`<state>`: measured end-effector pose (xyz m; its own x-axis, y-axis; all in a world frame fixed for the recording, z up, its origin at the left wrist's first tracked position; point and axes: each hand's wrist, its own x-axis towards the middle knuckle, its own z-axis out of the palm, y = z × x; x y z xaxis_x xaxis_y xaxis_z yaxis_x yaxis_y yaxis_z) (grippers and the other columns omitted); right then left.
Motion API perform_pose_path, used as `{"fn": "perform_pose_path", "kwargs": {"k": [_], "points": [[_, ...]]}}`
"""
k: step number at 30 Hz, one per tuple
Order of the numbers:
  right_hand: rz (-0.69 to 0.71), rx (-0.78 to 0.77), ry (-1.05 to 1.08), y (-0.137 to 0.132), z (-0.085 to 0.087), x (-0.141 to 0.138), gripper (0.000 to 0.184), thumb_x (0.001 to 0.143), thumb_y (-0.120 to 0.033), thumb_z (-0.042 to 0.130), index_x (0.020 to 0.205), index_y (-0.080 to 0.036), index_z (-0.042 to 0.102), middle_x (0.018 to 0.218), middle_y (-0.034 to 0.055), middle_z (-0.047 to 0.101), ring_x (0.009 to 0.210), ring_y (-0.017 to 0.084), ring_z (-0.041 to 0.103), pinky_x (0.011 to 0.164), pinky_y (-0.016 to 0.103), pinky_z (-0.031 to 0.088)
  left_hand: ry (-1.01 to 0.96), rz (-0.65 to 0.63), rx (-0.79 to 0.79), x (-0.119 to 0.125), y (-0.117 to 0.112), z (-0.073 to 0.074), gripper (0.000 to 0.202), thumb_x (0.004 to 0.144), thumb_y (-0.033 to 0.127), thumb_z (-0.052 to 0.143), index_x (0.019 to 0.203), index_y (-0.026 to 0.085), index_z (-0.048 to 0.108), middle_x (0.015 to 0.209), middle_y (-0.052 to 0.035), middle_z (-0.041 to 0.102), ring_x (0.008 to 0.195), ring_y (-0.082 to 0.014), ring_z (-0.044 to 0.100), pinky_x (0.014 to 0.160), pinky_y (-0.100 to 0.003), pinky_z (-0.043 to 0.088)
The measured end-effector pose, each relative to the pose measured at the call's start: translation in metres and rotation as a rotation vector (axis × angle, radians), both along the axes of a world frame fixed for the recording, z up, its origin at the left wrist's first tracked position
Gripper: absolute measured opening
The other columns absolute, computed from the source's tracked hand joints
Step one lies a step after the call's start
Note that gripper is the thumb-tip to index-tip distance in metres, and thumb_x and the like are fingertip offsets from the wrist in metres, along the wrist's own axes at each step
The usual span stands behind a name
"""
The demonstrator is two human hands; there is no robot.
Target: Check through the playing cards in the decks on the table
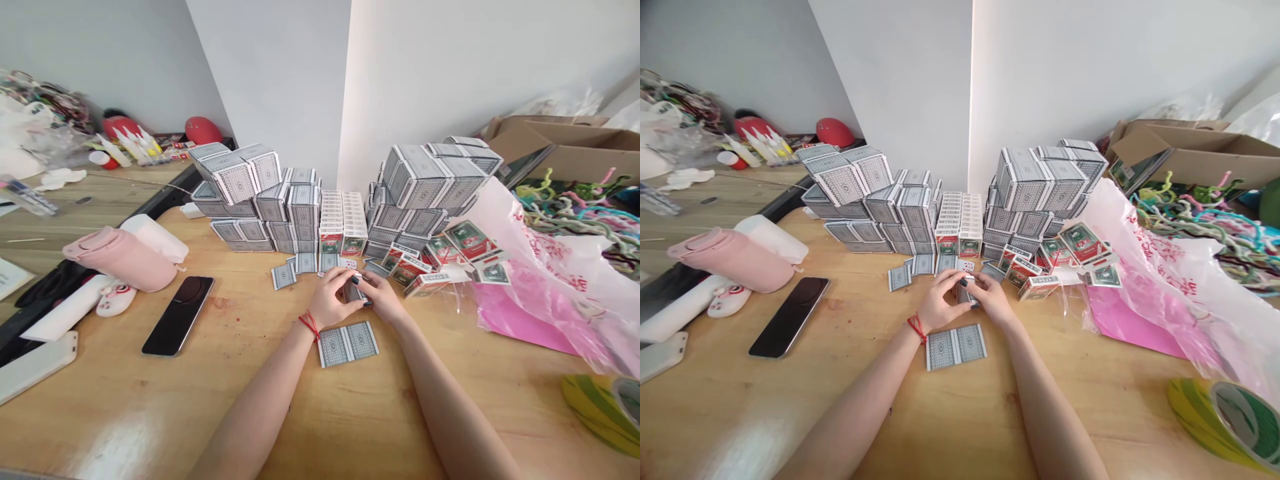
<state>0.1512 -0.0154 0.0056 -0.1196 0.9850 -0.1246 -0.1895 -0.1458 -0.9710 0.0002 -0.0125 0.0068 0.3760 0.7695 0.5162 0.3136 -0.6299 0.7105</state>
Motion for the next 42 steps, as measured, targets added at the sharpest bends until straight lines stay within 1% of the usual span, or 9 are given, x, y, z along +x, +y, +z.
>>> {"fn": "perform_pose_path", "kwargs": {"k": [9,19,24,27,32,35,38,40,42], "points": [[0.025,0.058,-0.057,-0.002,0.007,-0.003,0.035,0.07,-0.047,0.061,0.094,-0.022,0.066,0.092,0.0032,0.066,0.092,0.022,0.055,0.079,0.031,0.042,-0.078,0.012,-0.032,0.004,-0.002,0.0,0.05,0.068,0.037,0.066,0.113,0.021,0.052,0.11,-0.0087,0.054,0.104,-0.021,0.052,0.088,-0.038,0.047],[0.034,-0.078,0.111,-0.003,0.007,-0.007,0.033,0.067,-0.044,0.064,0.089,-0.02,0.064,0.081,0.0019,0.065,0.069,0.016,0.057,0.059,0.025,0.041,-0.089,-0.002,0.003,0.004,0.001,-0.001,0.051,0.068,0.036,0.066,0.115,0.02,0.052,0.111,-0.0093,0.051,0.106,-0.0212,0.05,0.091,-0.038,0.045],[-0.033,-0.062,0.171,-0.001,0.004,-0.009,0.03,0.067,-0.041,0.066,0.089,-0.021,0.062,0.079,0.0014,0.064,0.07,0.017,0.059,0.063,0.028,0.044,-0.077,-0.041,-0.017,0.004,0.0,0.002,0.05,0.074,0.036,0.061,0.12,0.021,0.047,0.116,-0.0095,0.049,0.11,-0.0208,0.046,0.094,-0.038,0.042],[-0.074,-0.028,0.186,-0.001,0.003,-0.009,0.03,0.068,-0.041,0.064,0.092,-0.023,0.06,0.085,0.0023,0.065,0.075,0.018,0.06,0.07,0.031,0.045,-0.078,0.01,-0.062,0.003,0.0,0.003,0.043,0.08,0.035,0.052,0.121,0.022,0.046,0.115,-0.0095,0.048,0.109,-0.0198,0.047,0.094,-0.037,0.042],[-0.202,0.138,0.044,-0.005,0.003,-0.007,0.036,0.068,-0.04,0.064,0.101,-0.026,0.056,0.094,0.003,0.063,0.082,0.02,0.059,0.078,0.034,0.045,-0.194,0.205,-0.25,0.001,0.003,-0.003,0.039,0.084,0.043,0.042,0.113,0.019,0.051,0.086,-0.0055,0.054,0.068,-0.0123,0.054,0.062,-0.028,0.049],[-0.247,0.273,-0.068,-0.007,0.002,-0.007,0.042,0.069,-0.038,0.063,0.108,-0.026,0.052,0.099,0.004,0.06,0.089,0.021,0.056,0.082,0.037,0.044,-0.298,0.114,-0.49,0.004,0.004,-0.006,0.047,0.084,0.048,0.039,0.12,0.018,0.044,0.071,-0.0015,0.054,0.048,-0.0093,0.05,0.044,-0.024,0.044],[-0.249,0.408,-0.15,-0.007,0.0,-0.009,0.047,0.07,-0.037,0.063,0.113,-0.025,0.05,0.105,0.005,0.058,0.097,0.022,0.054,0.088,0.04,0.041,-0.346,-0.005,-0.707,0.006,0.002,-0.002,0.053,0.083,0.047,0.041,0.128,0.019,0.035,0.065,-0.0005,0.058,0.047,-0.0123,0.055,0.044,-0.025,0.047],[-0.227,0.479,-0.202,-0.007,-0.002,-0.01,0.048,0.07,-0.036,0.064,0.114,-0.025,0.049,0.111,0.0057,0.056,0.102,0.023,0.052,0.091,0.04,0.039,-0.354,-0.035,-0.785,0.007,0.002,0.002,0.053,0.082,0.046,0.043,0.128,0.019,0.037,0.063,-0.0008,0.06,0.049,-0.0144,0.058,0.047,-0.028,0.05],[-0.198,0.533,-0.252,-0.008,-0.003,-0.011,0.05,0.07,-0.035,0.064,0.116,-0.025,0.048,0.114,0.0064,0.054,0.106,0.024,0.05,0.094,0.04,0.038,-0.359,-0.039,-0.823,0.006,0.003,0.006,0.05,0.081,0.044,0.046,0.125,0.02,0.041,0.072,-0.0032,0.064,0.054,-0.0153,0.06,0.052,-0.029,0.052]]}}
